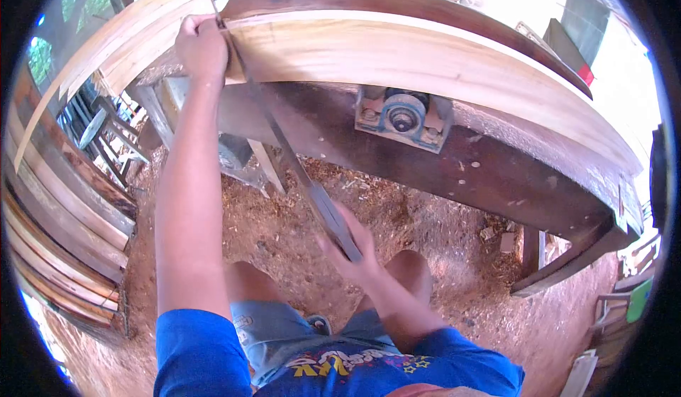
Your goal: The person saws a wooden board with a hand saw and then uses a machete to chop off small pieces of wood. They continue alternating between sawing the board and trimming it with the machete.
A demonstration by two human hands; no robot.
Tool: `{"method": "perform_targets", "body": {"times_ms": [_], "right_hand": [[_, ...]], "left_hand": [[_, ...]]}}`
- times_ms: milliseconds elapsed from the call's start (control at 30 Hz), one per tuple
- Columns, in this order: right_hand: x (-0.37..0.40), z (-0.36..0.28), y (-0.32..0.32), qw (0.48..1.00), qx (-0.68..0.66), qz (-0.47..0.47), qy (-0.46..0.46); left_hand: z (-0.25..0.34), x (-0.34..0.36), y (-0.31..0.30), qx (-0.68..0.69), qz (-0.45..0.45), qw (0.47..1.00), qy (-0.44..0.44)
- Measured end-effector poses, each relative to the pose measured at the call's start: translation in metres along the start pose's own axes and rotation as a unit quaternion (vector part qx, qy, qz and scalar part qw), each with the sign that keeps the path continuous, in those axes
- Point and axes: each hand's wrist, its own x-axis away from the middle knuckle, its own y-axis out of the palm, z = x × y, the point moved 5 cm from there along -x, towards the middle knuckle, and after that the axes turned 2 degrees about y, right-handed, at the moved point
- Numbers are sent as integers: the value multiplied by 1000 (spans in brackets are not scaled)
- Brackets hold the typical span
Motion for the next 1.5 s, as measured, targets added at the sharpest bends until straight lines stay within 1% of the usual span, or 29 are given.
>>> {"method": "perform_targets", "body": {"times_ms": [33,100,167,200,233,267,300,333,367,400,467,533,667,700,800,867,967,1000,1033,1100,1133,1167,1200,1233,1267,1300,1400,1433,1500], "right_hand": [[38,7,-12,1000,4,-16,19],[107,25,-31,1000,12,2,0],[139,44,-48,999,-20,-28,14],[143,49,-45,998,-37,-39,21],[113,43,-34,997,-62,-34,35],[65,34,-19,999,9,-35,29],[6,10,1,999,27,2,-37],[-39,12,19,999,-12,36,-26],[-85,-3,31,998,-50,7,-36],[-124,-35,39,987,-69,46,-139],[-146,-61,40,992,-93,51,-75],[-150,-84,34,993,-90,48,-61],[-144,-90,30,995,-84,26,-41],[-141,-79,33,995,-98,7,-17],[-104,-48,24,992,-35,22,-118],[-49,-20,14,999,-40,12,-6],[52,14,-13,999,29,17,-7],[101,30,-28,1000,-9,21,-11],[125,45,-32,998,-50,18,-15],[92,40,-19,1000,-12,-19,8],[63,35,-15,999,10,-34,19],[7,18,3,998,19,4,-64],[-35,23,23,994,24,62,-92],[-84,0,35,996,-40,37,-76],[-125,-30,43,993,-61,49,-87],[-148,-55,47,989,-86,60,-100],[-152,-81,37,996,-79,23,-26],[-145,-60,40,994,-95,26,-51],[-109,-46,32,996,-48,41,-68]], "left_hand": [[-3,-1,1,9,3,1000,-2],[6,5,0,12,7,1000,-22],[0,2,0,1,7,1000,-4],[-1,-1,2,-1,4,1000,8],[-2,0,2,17,0,1000,-5],[-1,-2,-1,10,4,1000,1],[2,-3,-1,4,6,1000,4],[3,1,0,-2,4,1000,4],[2,2,0,24,3,1000,1],[1,1,-1,10,1,1000,4],[-1,-3,1,-15,1,1000,12],[-1,-3,1,-6,6,1000,13],[6,-1,0,1,6,1000,-2],[7,0,-1,-25,-1,1000,-5],[2,-2,-1,-28,2,999,15],[-1,-1,-1,-7,0,1000,-7],[-5,1,3,38,1,999,-29],[-6,0,6,56,4,998,-32],[-8,-1,4,48,-5,999,14],[-7,0,4,43,-6,999,2],[-5,1,3,45,-8,999,-4],[0,2,0,13,0,1000,6],[-4,4,1,27,-5,1000,-4],[-11,2,2,42,-9,999,-12],[-13,-1,3,55,-9,998,-14],[-9,-3,1,24,-1,1000,1],[-11,-6,4,25,-18,1000,-6],[-9,-2,4,20,-13,1000,-7],[-4,-2,2,11,1,1000,-7]]}}
